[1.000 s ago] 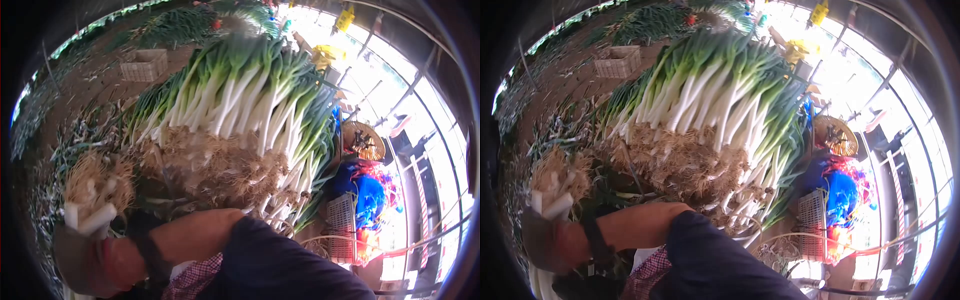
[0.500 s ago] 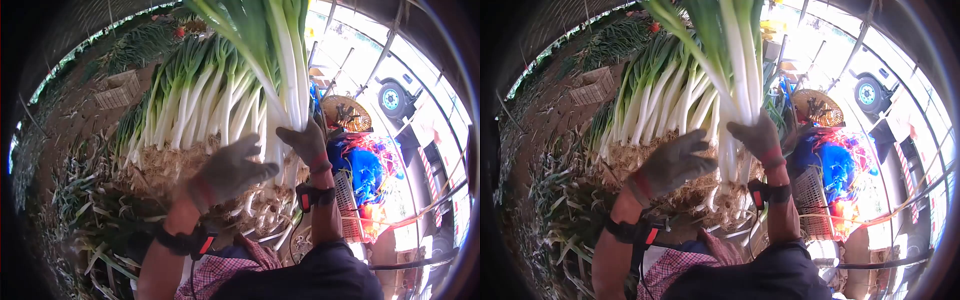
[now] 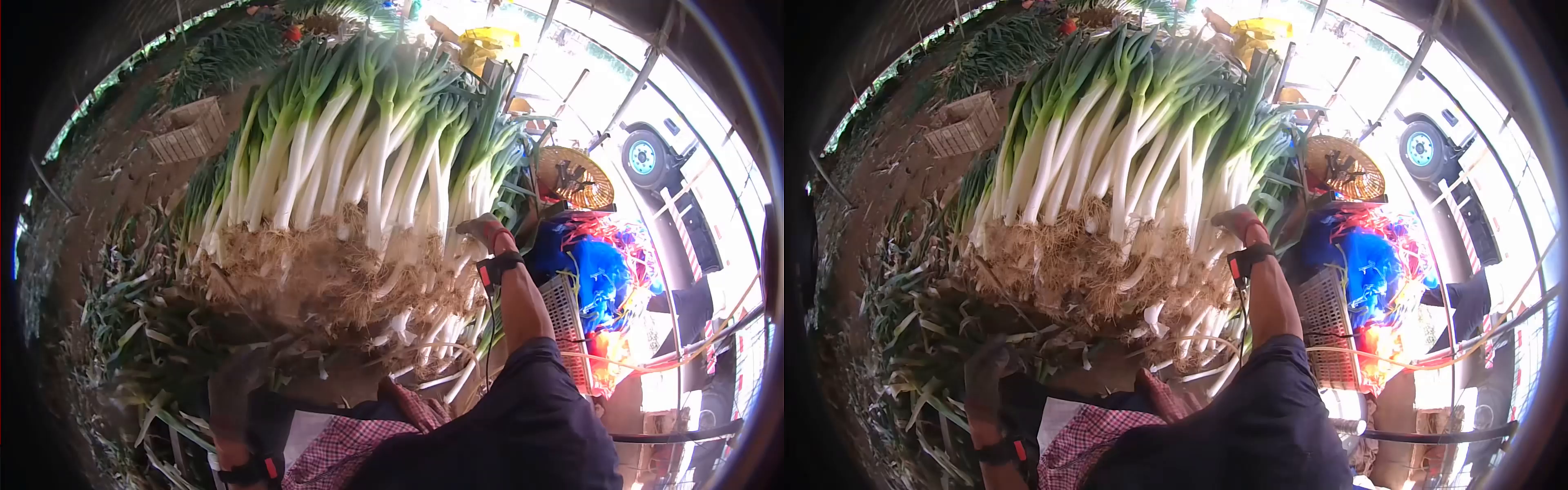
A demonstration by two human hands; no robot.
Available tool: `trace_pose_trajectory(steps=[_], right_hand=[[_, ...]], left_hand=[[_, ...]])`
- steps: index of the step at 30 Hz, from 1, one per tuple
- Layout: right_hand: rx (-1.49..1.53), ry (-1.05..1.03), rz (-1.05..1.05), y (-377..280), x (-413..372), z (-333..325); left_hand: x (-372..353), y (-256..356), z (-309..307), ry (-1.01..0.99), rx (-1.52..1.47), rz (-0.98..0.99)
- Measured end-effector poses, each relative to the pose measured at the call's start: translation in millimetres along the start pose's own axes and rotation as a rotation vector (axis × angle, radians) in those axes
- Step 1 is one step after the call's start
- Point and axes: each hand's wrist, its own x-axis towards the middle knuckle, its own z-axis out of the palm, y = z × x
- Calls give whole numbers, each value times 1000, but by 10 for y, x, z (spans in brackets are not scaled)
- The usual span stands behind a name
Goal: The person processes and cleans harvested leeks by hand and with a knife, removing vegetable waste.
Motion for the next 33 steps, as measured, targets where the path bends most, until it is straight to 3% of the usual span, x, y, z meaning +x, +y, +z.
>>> trace_pose_trajectory(steps=[2, 6, 9, 11, 12, 14, 15, 16, 17, 21, 22, 25, 27, 29, 30, 33], right_hand=[[25, 25, 8, -78, -180, -33], [-204, 427, -163, 65, -61, 4], [-142, 666, -352, -359, -582, -133], [104, 553, -478, -982, -1267, -182], [124, 495, -607, -1298, -1742, -158], [219, 396, -1003, -1537, -1955, 214], [342, 163, -952, -1783, -2368, 410], [313, 46, -1160, -1906, -2547, 640], [346, -110, -1231, -1994, -2681, 929], [23, -491, -1299, -2178, -3197, 1878], [0, -710, -1356, -2324, -3547, 2425], [71, -1097, -1234, -2342, -4004, 2897], [30, -1141, -1408, -2444, -4331, 3273], [-7, -1073, -1690, -2597, -4606, 3609], [-133, -1190, -1383, -2714, -4808, 3724], [-564, -952, -1390, -2923, -4924, 4591]], left_hand=[[-120, -142, -229, 44, -43, 28], [-473, -720, -982, 232, -203, 77], [-827, -848, -1362, 426, -210, 102], [-1018, -1091, -1609, 524, 59, 202], [-1282, -1236, -1687, 584, -24, 157], [-1799, -1271, -1683, 713, -201, 83], [-1970, -953, -1523, 887, -232, 4], [-2185, -833, -1414, 991, -163, 36], [-2548, -1037, -1493, 1041, -138, 60], [-3558, -1470, -1219, 1245, -282, -85], [-4212, -1603, -874, 1400, -291, -144], [-4773, -1944, -112, 1652, -463, -279], [-4981, -2181, 115, 1773, -525, -476], [-5107, -2253, 214, 1837, -524, -389], [-5133, -2259, 233, 1859, -526, -345], [-5022, -1805, -147, 1910, -323, -254]])
